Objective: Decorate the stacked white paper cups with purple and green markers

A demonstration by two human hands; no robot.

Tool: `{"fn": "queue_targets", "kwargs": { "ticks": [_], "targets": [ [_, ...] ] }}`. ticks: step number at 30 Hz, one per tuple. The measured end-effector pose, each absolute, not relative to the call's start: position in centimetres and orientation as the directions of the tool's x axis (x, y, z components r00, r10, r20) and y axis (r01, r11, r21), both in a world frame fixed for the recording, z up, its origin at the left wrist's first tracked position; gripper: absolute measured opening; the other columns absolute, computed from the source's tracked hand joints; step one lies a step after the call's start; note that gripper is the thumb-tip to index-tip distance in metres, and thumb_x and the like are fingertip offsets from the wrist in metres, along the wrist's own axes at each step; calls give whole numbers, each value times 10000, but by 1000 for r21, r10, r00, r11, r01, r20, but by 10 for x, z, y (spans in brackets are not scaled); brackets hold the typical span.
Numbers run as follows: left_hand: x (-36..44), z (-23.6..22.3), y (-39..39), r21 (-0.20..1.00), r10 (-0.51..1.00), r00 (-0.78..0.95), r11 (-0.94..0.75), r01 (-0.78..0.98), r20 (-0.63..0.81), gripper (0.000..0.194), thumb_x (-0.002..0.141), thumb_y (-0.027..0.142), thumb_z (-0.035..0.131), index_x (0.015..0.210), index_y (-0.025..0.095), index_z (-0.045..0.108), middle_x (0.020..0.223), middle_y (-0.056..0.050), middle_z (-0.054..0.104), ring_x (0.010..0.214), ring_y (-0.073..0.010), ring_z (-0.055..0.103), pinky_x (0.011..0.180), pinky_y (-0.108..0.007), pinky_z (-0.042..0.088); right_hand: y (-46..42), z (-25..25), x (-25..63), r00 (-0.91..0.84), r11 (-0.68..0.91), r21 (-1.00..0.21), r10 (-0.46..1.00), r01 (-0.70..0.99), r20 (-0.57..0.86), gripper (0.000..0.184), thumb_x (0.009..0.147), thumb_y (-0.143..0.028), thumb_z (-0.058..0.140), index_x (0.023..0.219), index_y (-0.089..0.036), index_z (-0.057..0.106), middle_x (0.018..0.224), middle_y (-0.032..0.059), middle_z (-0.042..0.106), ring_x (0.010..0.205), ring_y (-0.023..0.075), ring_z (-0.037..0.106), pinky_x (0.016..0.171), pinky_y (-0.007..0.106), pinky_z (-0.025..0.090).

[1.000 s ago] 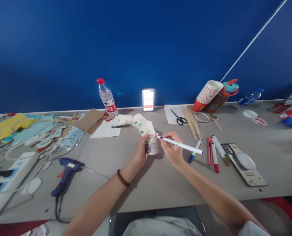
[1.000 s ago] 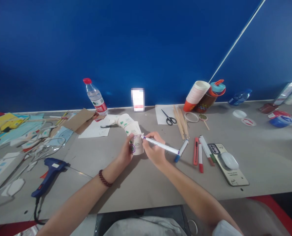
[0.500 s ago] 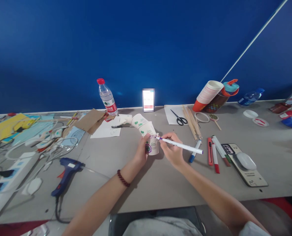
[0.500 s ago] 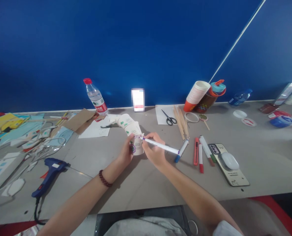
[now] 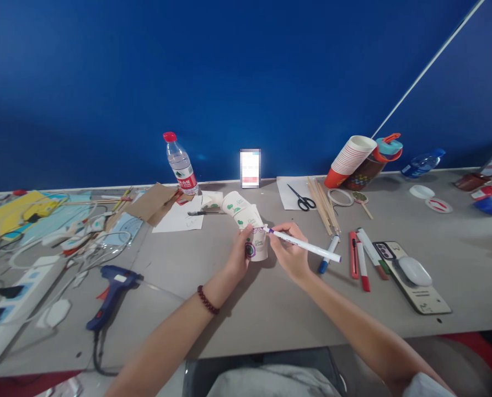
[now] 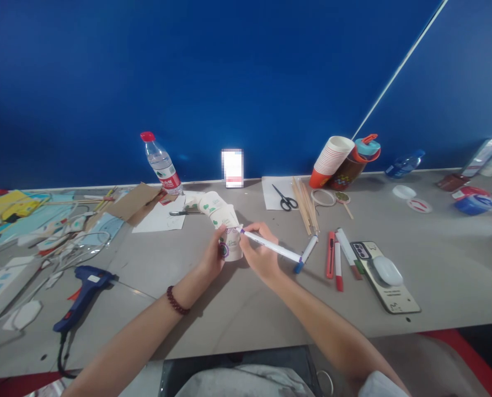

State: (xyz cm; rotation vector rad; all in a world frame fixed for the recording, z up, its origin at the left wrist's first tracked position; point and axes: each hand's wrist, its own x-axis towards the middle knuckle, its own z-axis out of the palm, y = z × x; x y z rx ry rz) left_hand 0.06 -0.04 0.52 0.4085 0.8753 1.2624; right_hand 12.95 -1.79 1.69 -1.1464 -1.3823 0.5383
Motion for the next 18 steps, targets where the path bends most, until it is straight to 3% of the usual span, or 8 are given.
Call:
{"fn": "queue_targets", "kwargs": {
  "ticks": [18],
  "targets": [
    [0, 2, 1, 692, 932, 66, 310, -652, -356, 468, 693, 439, 770, 1048, 146, 688, 939, -67, 735, 907, -210, 677, 849, -300, 486, -18, 19, 130, 182, 404, -850, 858, 338, 480, 44, 799, -216, 620, 799, -216, 576, 713, -10, 616, 629, 141, 574, 613, 272, 461]
  ]
}}
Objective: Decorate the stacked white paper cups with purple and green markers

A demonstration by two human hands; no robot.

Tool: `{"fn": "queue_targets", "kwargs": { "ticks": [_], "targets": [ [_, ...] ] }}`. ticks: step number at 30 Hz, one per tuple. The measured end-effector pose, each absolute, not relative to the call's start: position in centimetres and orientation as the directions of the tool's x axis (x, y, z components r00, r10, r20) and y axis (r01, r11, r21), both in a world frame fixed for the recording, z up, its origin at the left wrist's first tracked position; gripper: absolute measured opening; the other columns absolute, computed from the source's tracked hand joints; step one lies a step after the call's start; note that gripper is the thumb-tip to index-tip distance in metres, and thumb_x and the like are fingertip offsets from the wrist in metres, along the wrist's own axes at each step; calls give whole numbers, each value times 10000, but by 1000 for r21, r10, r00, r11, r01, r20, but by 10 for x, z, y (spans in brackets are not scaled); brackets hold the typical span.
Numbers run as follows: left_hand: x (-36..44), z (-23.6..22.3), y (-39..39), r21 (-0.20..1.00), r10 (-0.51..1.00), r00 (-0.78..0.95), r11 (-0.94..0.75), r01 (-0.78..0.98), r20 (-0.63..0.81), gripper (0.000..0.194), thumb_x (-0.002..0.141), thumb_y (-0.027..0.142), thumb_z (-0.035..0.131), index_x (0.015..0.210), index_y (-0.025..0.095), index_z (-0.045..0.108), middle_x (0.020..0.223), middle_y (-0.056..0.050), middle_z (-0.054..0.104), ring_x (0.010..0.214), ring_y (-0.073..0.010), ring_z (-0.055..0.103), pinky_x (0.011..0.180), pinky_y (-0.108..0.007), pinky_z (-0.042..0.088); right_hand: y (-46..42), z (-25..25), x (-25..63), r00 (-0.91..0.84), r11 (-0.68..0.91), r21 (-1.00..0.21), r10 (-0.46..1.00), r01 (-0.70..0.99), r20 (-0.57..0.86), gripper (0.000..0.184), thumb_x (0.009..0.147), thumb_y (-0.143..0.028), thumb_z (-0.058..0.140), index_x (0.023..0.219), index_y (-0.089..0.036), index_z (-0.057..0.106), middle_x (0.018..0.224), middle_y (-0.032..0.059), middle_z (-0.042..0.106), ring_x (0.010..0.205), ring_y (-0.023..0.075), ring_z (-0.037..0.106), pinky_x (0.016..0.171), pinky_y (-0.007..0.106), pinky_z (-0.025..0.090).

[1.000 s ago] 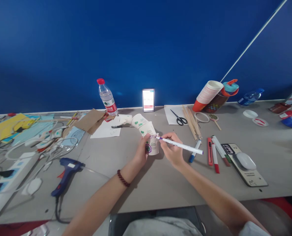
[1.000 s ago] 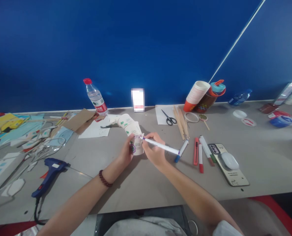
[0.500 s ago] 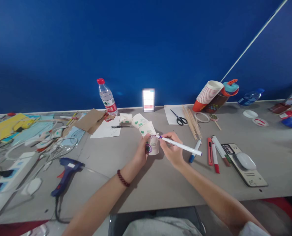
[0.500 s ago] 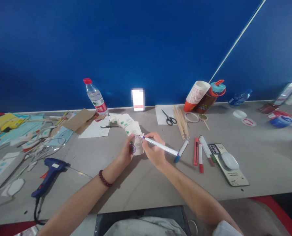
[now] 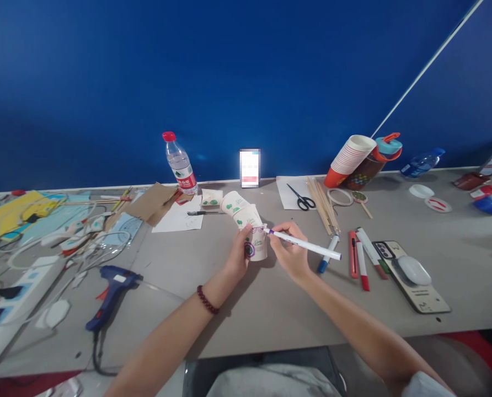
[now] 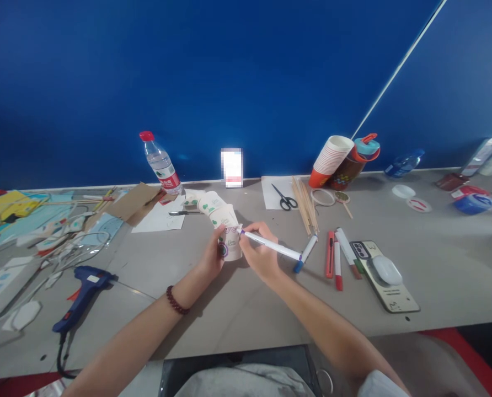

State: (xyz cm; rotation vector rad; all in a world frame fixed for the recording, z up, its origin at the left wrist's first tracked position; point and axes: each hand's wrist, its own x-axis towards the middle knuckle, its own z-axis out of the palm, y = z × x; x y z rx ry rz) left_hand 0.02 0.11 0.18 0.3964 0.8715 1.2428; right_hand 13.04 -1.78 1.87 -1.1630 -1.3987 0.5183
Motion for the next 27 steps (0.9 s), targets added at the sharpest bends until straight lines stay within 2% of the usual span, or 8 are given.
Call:
{"fn": "queue_targets", "kwargs": {
  "ticks": [13, 27],
  "targets": [
    [0, 4, 1, 689, 935, 65, 303, -659, -349, 425, 702, 422, 768, 1018, 148, 692, 918, -62, 734, 860, -189, 676, 816, -283, 494, -18, 20, 130, 183, 411, -844, 852, 343, 490, 53, 797, -228, 629, 801, -218, 577, 716, -6, 617, 626, 144, 577, 597, 274, 459],
    [1, 7, 0, 693, 931, 59, 310, -651, -360, 435, 697, 418, 765, 1028, 148, 685, 917, -70, 736, 910, -220, 679, 861, -311, 486, -18, 20, 130, 174, 413, -844, 855, 343, 489, 46, 801, -225, 628, 801, -220, 582, 719, -7, 630, 640, 147, 589, 619, 280, 472]
  ]
}}
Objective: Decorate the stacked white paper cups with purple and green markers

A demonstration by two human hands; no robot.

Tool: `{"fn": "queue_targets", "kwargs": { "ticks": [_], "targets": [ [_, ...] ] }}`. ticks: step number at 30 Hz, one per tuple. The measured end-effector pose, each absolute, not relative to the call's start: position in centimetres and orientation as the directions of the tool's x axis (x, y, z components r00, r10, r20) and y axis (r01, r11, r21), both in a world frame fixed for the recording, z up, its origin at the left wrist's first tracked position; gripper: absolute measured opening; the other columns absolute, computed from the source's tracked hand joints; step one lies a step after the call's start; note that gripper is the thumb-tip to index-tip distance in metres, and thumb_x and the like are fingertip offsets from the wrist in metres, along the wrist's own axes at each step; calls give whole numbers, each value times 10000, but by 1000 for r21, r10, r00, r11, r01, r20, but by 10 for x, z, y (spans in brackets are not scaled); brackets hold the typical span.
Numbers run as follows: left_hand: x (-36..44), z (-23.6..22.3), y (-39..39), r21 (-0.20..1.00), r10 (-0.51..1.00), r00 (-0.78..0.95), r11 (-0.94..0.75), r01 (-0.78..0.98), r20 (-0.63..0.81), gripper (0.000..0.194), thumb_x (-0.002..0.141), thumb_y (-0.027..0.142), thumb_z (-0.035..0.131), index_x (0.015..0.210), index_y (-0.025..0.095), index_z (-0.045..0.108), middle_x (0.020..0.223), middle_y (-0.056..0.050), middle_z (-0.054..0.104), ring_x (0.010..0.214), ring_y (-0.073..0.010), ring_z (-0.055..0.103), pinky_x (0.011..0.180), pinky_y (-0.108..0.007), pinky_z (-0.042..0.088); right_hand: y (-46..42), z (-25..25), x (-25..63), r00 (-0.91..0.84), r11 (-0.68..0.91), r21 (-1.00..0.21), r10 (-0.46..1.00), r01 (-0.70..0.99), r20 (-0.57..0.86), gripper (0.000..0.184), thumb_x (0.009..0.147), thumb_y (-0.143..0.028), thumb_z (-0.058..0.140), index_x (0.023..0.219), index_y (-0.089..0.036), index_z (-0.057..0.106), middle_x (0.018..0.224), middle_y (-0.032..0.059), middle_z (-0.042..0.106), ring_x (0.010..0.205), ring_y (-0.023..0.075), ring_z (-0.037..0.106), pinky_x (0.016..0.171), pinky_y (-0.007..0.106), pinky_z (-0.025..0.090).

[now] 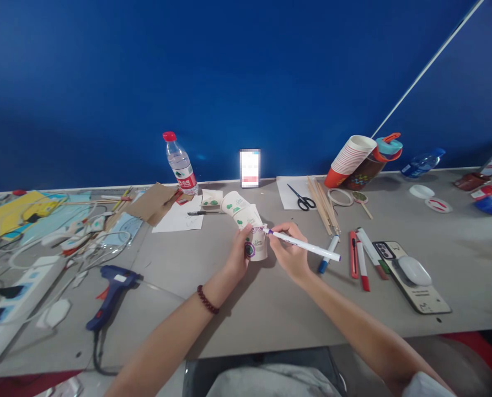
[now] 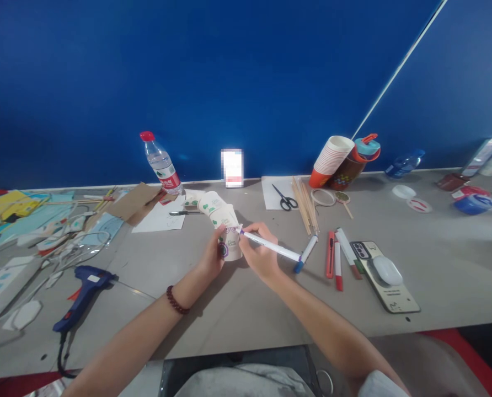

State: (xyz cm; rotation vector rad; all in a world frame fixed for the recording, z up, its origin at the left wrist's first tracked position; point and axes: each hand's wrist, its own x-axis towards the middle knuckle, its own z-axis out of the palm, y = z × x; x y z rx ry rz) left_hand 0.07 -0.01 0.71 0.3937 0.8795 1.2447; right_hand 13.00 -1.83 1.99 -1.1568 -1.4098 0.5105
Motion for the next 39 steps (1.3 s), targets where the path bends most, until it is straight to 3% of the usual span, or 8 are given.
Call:
{"fn": "queue_targets", "kwargs": {
  "ticks": [32, 39],
  "targets": [
    [1, 7, -1, 690, 933, 39, 291, -662, -357, 404, 697, 411, 771, 999, 154, 691, 893, -60, 733, 868, -198, 681, 833, -291, 494, -18, 17, 131, 199, 416, -856, 851, 307, 485, 54, 822, -255, 621, 816, -218, 582, 742, 5, 624, 650, 157, 599, 620, 298, 484],
    [1, 7, -1, 678, 937, 73, 300, -671, -343, 429, 701, 481, 757, 920, 116, 718, 878, -87, 735, 837, -201, 683, 824, -295, 501, -20, 19, 130, 204, 426, -848, 842, 315, 499, 60, 835, -265, 618, 816, -225, 578, 730, 0, 624, 627, 150, 592, 600, 292, 485]
  ]
}}
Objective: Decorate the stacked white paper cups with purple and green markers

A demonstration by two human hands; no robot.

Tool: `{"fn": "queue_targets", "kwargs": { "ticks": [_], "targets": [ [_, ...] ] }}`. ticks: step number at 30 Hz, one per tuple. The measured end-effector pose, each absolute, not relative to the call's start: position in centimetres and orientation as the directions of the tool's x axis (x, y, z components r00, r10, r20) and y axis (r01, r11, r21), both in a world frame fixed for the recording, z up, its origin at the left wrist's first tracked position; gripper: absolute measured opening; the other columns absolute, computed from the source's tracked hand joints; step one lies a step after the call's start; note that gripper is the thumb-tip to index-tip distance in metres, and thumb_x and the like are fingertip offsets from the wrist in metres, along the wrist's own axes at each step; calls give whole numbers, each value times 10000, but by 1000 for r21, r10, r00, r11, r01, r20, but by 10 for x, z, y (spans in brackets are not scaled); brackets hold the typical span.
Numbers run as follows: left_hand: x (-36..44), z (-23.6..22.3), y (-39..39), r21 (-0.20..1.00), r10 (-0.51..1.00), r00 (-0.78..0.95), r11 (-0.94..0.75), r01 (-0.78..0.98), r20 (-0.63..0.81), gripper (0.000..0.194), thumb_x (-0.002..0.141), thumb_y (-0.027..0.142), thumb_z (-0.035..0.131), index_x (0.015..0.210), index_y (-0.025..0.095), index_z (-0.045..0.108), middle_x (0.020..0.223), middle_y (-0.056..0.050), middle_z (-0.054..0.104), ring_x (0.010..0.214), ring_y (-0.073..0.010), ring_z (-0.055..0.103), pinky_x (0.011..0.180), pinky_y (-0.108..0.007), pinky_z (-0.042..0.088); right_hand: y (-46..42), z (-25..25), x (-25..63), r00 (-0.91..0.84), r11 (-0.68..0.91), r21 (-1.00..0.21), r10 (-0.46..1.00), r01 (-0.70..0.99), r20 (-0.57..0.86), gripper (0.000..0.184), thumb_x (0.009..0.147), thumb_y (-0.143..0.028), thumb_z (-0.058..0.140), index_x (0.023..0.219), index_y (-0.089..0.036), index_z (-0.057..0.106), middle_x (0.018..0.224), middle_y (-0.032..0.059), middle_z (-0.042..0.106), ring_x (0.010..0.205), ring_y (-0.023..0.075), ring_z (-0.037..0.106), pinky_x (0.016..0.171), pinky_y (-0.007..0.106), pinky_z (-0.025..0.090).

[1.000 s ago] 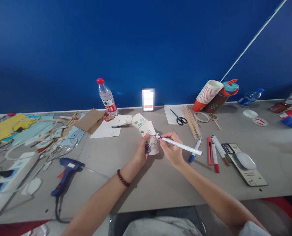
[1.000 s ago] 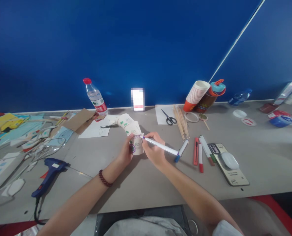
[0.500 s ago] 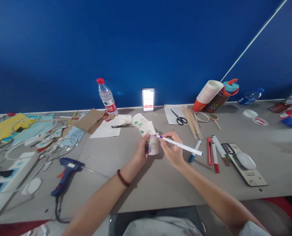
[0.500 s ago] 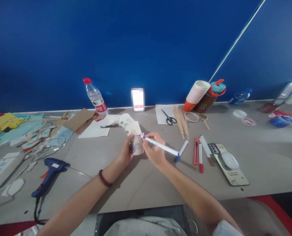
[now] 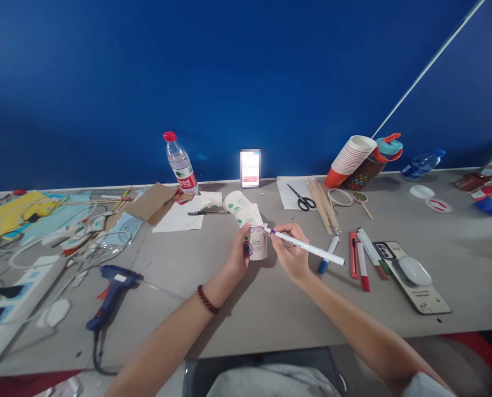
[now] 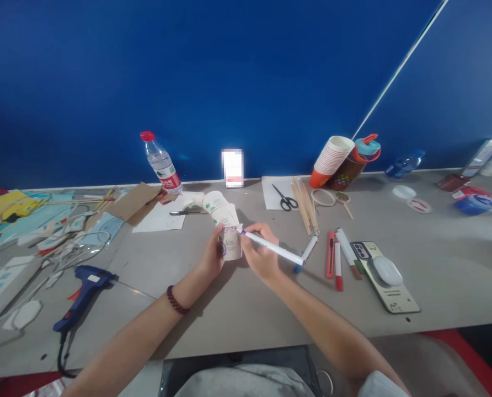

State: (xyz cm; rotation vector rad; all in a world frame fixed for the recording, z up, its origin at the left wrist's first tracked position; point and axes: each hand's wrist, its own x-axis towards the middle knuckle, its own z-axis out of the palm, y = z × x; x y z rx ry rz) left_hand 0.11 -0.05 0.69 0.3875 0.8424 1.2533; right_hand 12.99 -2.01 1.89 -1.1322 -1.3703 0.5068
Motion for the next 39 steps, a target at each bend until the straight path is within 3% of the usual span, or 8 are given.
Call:
{"fn": "queue_targets", "kwargs": {
  "ticks": [6, 12, 18, 39],
  "targets": [
    [0, 7, -1, 669, 926, 112, 340, -662, -360, 531, 698, 552, 743, 954, 88, 728, 895, -103, 734, 810, -190, 674, 775, -281, 504, -21, 22, 128, 193, 472, -832, 823, 292, 535, 49, 846, -253, 613, 826, -227, 576, 724, -1, 626, 625, 152, 607, 602, 292, 494],
    [-1, 2, -1, 731, 949, 90, 291, -617, -302, 455, 702, 511, 758, 920, 113, 732, 844, -83, 728, 774, -188, 671, 743, -277, 493, -21, 16, 128, 179, 497, -819, 812, 287, 555, 53, 854, -269, 610, 852, -231, 574, 793, 26, 645, 722, 181, 638, 663, 325, 521],
    [-1, 0, -1, 718, 942, 85, 304, -627, -325, 449, 706, 515, 748, 934, 128, 728, 903, -84, 730, 821, -200, 671, 763, -295, 505, -22, 21, 127, 192, 471, -824, 819, 314, 541, 53, 847, -261, 613, 825, -235, 572, 717, 1, 638, 634, 161, 622, 601, 295, 507],
    [0, 3, -1, 739, 942, 80, 305, -601, -325, 452, 676, 529, 763, 901, 140, 724, 855, -62, 725, 790, -187, 661, 730, -276, 493, -21, 21, 127, 160, 471, -801, 817, 369, 554, 51, 811, -203, 632, 833, -227, 593, 746, -6, 660, 652, 152, 625, 618, 277, 500]
  ]
}}
